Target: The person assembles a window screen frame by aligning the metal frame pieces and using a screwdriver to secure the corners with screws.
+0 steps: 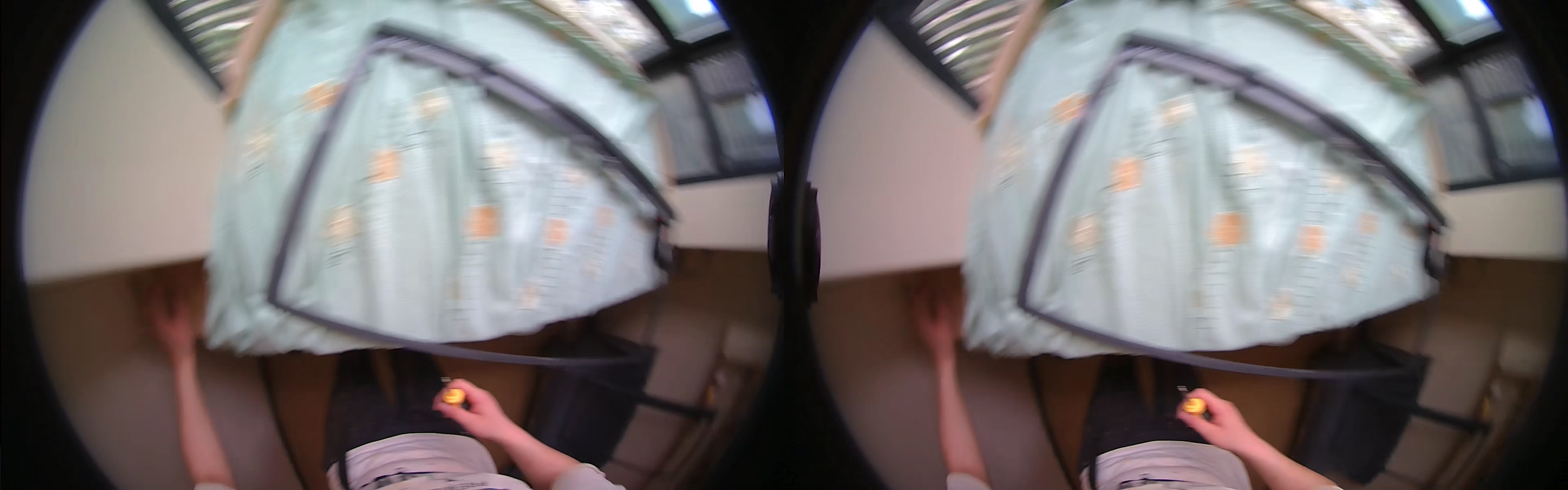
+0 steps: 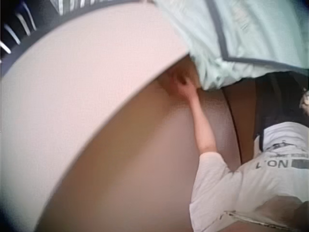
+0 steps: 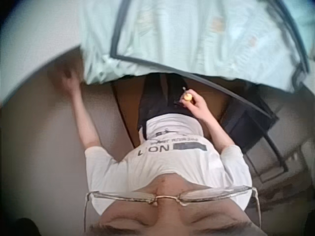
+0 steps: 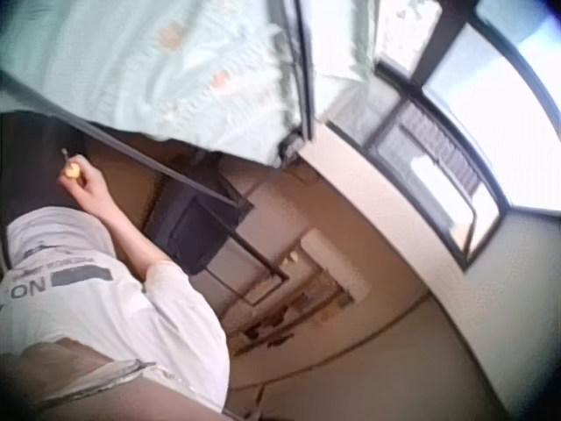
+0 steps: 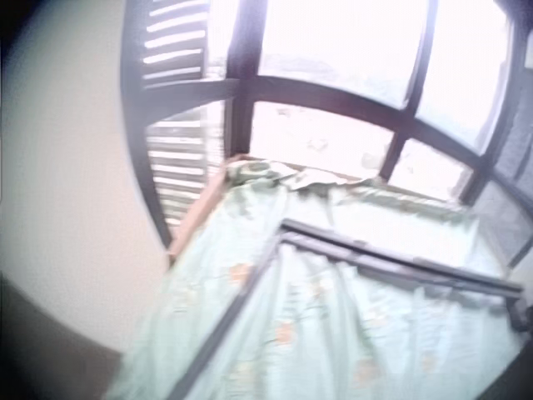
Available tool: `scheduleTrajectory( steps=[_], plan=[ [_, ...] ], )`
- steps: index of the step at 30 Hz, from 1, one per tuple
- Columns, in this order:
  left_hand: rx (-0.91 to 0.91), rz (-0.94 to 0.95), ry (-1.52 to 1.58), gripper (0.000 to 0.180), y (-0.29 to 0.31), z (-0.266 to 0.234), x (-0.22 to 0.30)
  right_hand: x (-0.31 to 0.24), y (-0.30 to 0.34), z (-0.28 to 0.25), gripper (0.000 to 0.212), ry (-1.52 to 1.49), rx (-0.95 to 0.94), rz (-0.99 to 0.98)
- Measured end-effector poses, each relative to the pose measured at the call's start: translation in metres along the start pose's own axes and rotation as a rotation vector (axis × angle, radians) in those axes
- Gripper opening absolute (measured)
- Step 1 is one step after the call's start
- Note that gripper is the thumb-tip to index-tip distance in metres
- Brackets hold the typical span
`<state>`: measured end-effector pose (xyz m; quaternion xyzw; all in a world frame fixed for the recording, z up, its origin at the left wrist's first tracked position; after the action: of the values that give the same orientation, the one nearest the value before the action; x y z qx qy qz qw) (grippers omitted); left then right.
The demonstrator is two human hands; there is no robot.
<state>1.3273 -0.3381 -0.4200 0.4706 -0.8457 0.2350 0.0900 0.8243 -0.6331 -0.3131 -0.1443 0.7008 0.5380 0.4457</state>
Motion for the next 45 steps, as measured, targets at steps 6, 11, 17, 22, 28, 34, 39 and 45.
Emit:
scheduleTrajectory(
  steps=[6,11,17,22,28,34,39,45],
  plan=[
    [0.101,0.133,0.122,0.023,0.031,-0.049,0.136,-0.028,0.078,-0.123,0.026,-0.037,0.572,0.117],
    [-0.199,0.268,0.166,0.043,-0.031,-0.007,0.277,-0.003,0.127,-0.34,0.024,0.383,1.229,-0.197],
    [-0.314,0.153,0.019,0.063,-0.106,0.132,0.309,0.036,0.155,-0.597,0.027,0.789,1.604,0.097],
    [-0.293,-0.05,-0.185,0.058,-0.133,0.188,0.313,0.075,0.131,-0.737,0.042,0.861,1.604,0.244],
    [-0.226,-0.172,-0.101,0.041,-0.167,0.206,0.277,0.057,0.106,-0.81,0.04,0.856,1.275,0.422],
    [-0.266,-0.251,0.313,0.042,-0.185,0.181,0.214,0.038,0.077,-0.826,0.037,0.809,1.206,0.322],
    [-0.255,-0.338,0.23,0.048,-0.16,0.168,0.191,0.019,0.07,-0.818,0.037,0.925,1.231,0.247],
    [-0.24,-0.35,0.255,0.049,-0.132,0.145,0.168,-0.001,0.047,-0.809,0.04,0.914,1.198,0.305]
  ],
)
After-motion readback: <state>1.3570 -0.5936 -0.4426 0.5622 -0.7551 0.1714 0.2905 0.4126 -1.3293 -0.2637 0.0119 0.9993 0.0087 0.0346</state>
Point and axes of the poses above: each hand's wrist, its own y-axis away from the middle knuckle, its own z-axis out of the palm, x = y × z, the point moved 1 cm from there along -y, towards the middle knuckle, and after that the axes turned 2 degrees about -x, right-handed, at the moved point
